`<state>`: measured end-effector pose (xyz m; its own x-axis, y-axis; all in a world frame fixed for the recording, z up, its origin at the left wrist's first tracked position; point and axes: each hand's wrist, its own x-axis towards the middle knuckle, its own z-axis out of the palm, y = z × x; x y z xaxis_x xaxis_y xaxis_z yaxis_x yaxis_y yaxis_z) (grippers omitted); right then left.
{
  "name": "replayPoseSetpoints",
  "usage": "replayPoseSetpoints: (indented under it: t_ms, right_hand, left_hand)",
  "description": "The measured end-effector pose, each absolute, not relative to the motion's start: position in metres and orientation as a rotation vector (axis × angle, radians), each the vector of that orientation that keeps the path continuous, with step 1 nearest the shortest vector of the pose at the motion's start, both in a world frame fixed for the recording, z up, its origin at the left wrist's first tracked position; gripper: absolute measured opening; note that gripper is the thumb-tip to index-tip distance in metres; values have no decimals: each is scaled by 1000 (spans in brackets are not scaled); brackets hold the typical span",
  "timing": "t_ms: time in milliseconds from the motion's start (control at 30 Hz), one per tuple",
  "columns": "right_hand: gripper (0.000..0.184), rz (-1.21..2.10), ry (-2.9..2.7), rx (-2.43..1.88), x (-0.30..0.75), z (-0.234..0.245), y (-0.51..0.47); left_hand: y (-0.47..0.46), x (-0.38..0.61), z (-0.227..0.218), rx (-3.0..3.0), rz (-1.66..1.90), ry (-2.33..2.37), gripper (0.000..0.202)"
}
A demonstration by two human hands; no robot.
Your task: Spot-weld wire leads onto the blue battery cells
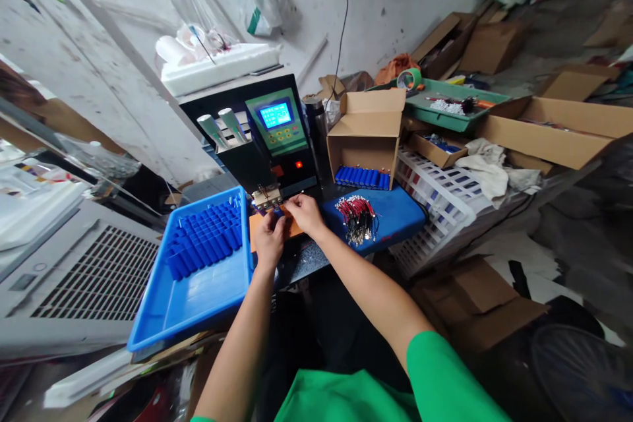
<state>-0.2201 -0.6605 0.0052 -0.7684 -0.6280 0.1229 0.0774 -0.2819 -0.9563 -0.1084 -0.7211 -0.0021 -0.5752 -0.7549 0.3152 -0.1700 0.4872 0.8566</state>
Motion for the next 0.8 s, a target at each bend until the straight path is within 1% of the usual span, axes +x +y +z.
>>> replayPoseSetpoints:
  t_ms: [133,433,800]
  right_hand:
    - [12,-2030,1546,-715,-219,2,-670]
    - [12,-1934,1757,-817,-219,-1,-673]
    - [11,-1969,1669,-857,-220,5,-670]
  left_hand:
    - [-719,-108,0,766,-1033,-2029,34]
    - [-720,-108,-2,795,-1026,-2037,38]
    - [-722,-109,-6,730,-1055,-2003,39]
